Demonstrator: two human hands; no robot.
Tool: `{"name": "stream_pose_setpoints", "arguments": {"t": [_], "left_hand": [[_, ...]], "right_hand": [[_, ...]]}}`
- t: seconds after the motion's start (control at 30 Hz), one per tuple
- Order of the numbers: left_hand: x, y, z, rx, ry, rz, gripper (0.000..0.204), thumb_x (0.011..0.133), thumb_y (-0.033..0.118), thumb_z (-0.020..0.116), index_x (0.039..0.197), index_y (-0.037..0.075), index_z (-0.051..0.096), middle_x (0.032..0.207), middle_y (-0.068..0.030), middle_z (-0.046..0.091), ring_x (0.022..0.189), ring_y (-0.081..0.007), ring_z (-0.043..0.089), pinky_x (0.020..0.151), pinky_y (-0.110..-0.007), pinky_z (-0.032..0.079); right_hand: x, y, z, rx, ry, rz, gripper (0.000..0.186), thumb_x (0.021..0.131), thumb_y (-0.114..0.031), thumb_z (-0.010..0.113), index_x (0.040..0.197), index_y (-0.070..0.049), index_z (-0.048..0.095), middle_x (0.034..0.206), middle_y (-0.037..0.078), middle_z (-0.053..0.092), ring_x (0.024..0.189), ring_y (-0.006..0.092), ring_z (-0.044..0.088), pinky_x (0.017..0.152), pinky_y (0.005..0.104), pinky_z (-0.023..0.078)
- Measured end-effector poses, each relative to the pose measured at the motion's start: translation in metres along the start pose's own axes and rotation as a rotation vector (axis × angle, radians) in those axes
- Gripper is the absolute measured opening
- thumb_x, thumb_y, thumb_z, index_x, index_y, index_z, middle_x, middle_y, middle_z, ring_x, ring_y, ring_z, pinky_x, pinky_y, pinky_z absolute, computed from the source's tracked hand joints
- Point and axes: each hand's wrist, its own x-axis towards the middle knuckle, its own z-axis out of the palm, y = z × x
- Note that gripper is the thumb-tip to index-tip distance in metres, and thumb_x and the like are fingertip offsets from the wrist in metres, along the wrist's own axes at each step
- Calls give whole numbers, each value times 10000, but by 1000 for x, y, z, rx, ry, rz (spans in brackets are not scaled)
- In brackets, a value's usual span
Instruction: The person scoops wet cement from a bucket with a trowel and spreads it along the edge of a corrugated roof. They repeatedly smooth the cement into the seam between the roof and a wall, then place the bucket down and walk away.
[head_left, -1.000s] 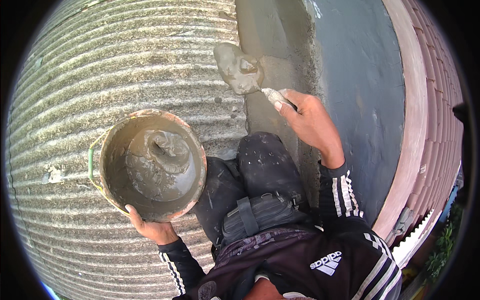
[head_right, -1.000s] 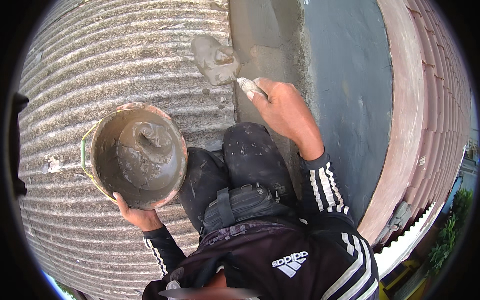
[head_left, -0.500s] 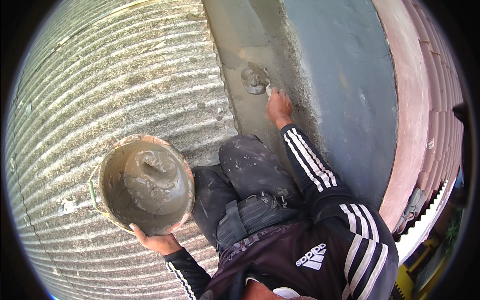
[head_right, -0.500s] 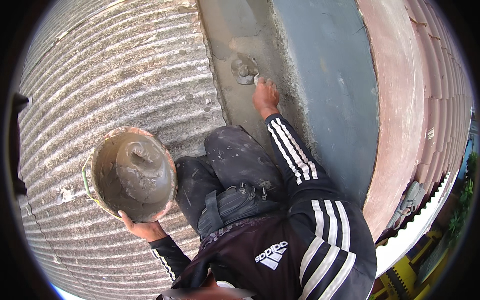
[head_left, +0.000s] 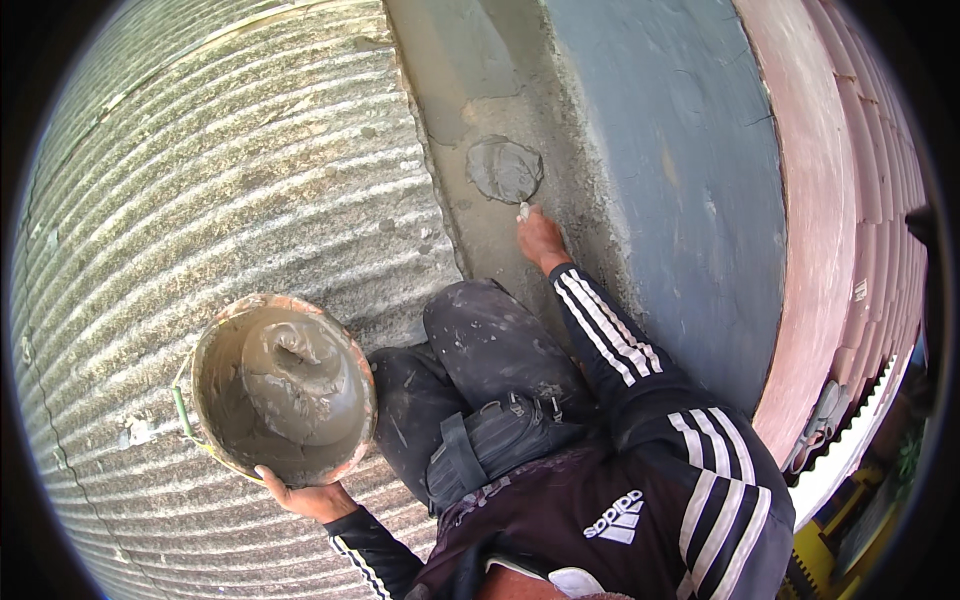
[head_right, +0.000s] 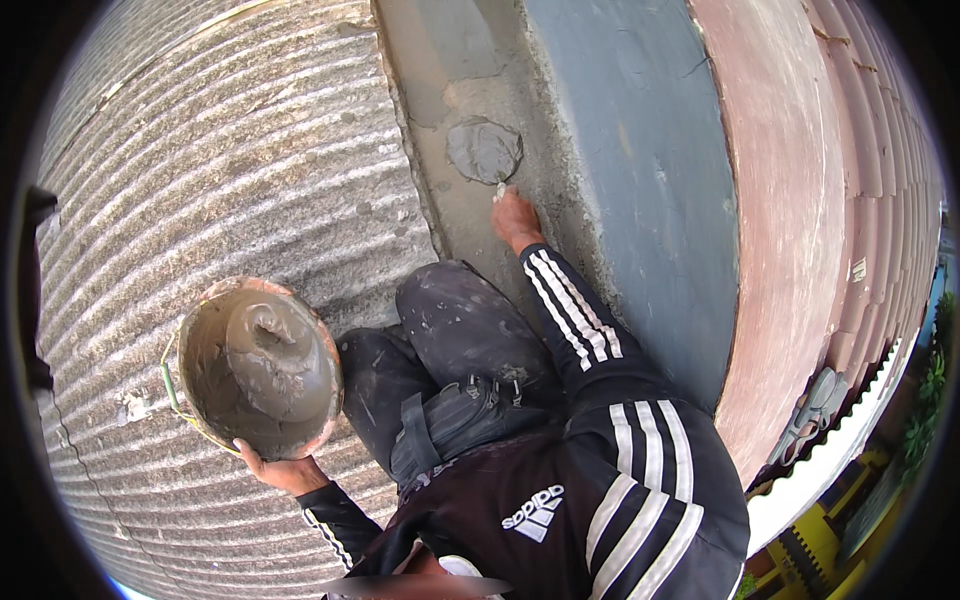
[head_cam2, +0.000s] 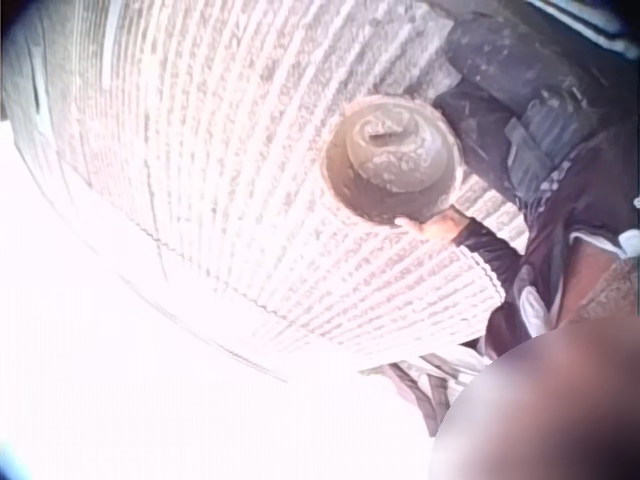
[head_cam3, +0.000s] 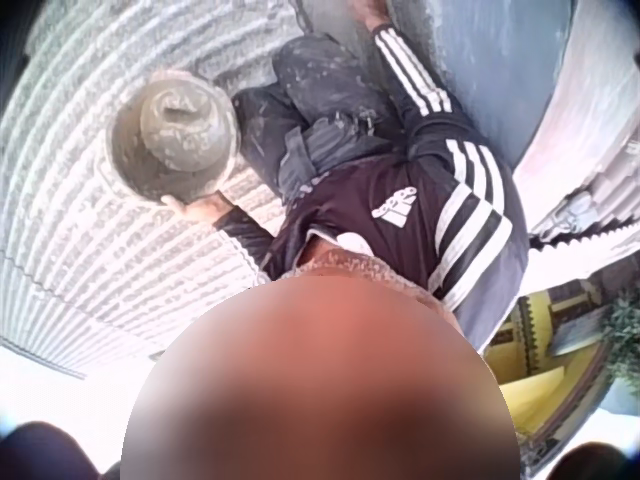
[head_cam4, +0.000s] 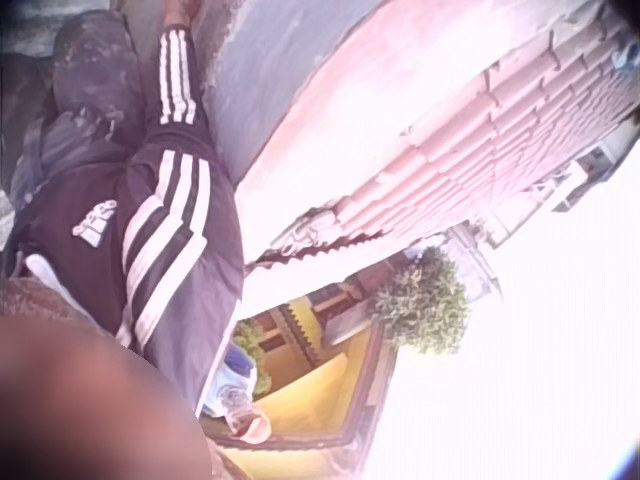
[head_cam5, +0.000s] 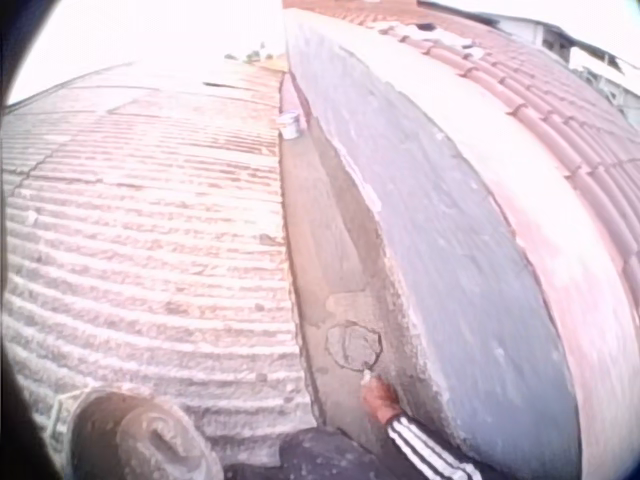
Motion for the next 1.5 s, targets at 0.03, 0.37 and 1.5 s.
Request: {"name": "stream_pose_setpoints", "arguments": {"t": [0.03,0.37,1.5], "left_hand": [[0,0,0,-8,-4,0,752,1026,443,602,1581,-4,361,1619,-187,398,1439,-365,442,1196,-527,387],[5,-1,-5,1,2,8,731,1027,438,600,1567,-4,383,1603,-182,421,1418,-355,466,1181,-519,401],[2,-2,-3,-22,41,-3,728,1015,445,603,1556,1,401,1581,-182,445,1389,-354,491,1162,-505,424]], "right_hand": [[1,1,3,28,-37,-18,412,1050,-336,537,1248,25,551,1203,328,679,1151,490,657,970,575,519],[23,-26,-5,-118,-21,-60,444,1058,-381,515,1254,15,559,1225,305,682,1159,508,642,985,572,501],[29,-20,-17,-193,-107,-300,383,1013,-354,602,1221,-33,636,1147,289,711,1122,469,666,950,570,515]]}}
